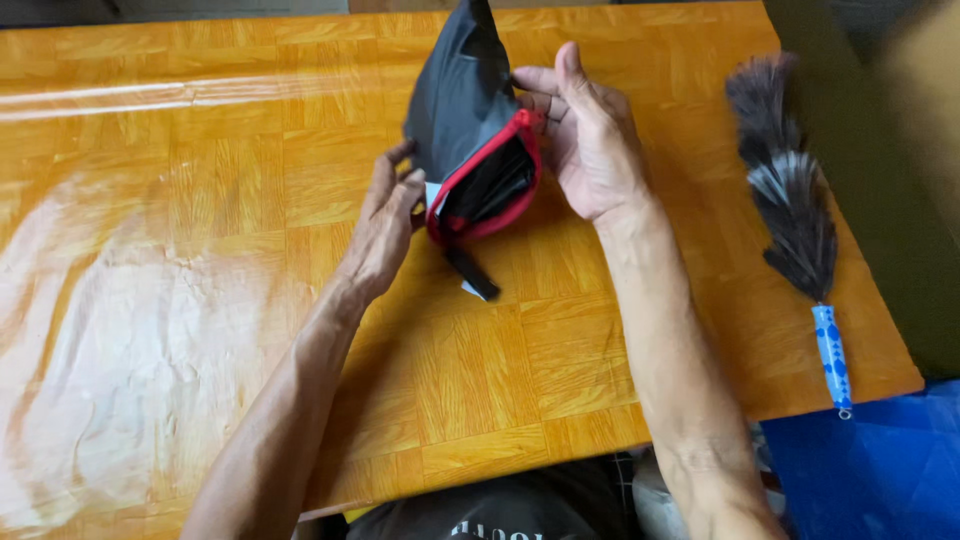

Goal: The person folds a black garment into a compact square, places it into a small black pouch, and then takes a larger black shipping bag and wipes it with a duster.

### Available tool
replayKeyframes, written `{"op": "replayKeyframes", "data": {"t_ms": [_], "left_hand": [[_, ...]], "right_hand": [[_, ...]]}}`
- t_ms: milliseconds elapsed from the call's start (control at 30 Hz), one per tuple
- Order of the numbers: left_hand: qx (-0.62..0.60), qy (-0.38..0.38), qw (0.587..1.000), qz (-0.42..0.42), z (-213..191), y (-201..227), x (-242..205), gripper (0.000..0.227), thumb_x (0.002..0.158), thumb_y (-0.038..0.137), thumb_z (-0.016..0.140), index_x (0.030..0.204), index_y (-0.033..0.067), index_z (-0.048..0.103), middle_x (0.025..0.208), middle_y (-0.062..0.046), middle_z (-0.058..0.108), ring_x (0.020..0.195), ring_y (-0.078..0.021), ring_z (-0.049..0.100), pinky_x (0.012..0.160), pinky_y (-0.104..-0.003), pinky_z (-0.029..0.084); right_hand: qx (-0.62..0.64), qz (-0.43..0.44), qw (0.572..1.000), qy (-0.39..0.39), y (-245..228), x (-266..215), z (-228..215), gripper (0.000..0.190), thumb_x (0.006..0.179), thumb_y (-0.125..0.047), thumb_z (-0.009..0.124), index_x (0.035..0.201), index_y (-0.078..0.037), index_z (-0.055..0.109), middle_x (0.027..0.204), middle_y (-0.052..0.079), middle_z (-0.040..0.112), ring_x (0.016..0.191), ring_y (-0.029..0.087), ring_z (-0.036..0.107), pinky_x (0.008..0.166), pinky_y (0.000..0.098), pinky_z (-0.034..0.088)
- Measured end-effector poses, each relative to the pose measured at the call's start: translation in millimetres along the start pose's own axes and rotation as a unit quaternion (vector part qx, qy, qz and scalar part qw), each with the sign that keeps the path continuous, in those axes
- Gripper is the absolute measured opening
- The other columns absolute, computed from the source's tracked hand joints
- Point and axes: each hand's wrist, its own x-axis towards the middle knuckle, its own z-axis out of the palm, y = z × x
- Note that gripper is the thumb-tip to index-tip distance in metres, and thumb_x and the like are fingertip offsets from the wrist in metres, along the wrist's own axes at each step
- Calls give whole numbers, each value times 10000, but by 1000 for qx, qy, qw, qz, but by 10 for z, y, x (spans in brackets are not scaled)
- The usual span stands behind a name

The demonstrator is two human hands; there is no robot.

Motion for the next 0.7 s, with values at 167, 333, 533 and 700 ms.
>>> {"op": "replayKeyframes", "data": {"t_ms": [167, 333, 533, 700], "left_hand": [[-33, -90, 992, -78, 92, -142, 29, 304, 885, 1, 585, 1187, 24, 609, 975, -124, 739, 821, -180, 690, 791, -338, 606], [-192, 26, 963, -189, -49, 48, 60, 205, 1025, 93, 453, 1101, -5, 616, 1035, -223, 733, 903, -345, 728, 844, -445, 630], [-55, 42, 992, -109, 97, 54, -62, 991, 892, 365, 693, 1670, 158, 115, 802, -29, 521, 679, -112, 541, 600, -364, 572], [107, -36, 994, -6, 161, 289, -206, 905, 963, 230, 716, 1660, 255, 139, 1338, -311, 565, 1194, -381, 656, 986, -475, 587]], "right_hand": [[-244, -237, 927, -158, 164, -169, 158, 394, 1036, -343, 582, 1185, 10, 669, 954, 107, 715, 846, 145, 674, 816, 225, 557], [-296, -240, 904, -192, 588, 101, -144, 266, 1043, -101, 608, 1281, 16, 626, 1185, 123, 676, 1122, 147, 663, 993, 243, 558], [-568, -124, 767, -270, -78, -104, -341, 707, 811, -428, 803, 1418, -124, 606, 1663, 198, 300, 1548, 323, 271, 1236, 426, 197], [-568, -164, 762, -263, 144, -81, -425, 753, 668, -194, 939, 1371, -155, 668, 1583, 251, 419, 1435, 558, 348, 1204, 612, 291]]}}
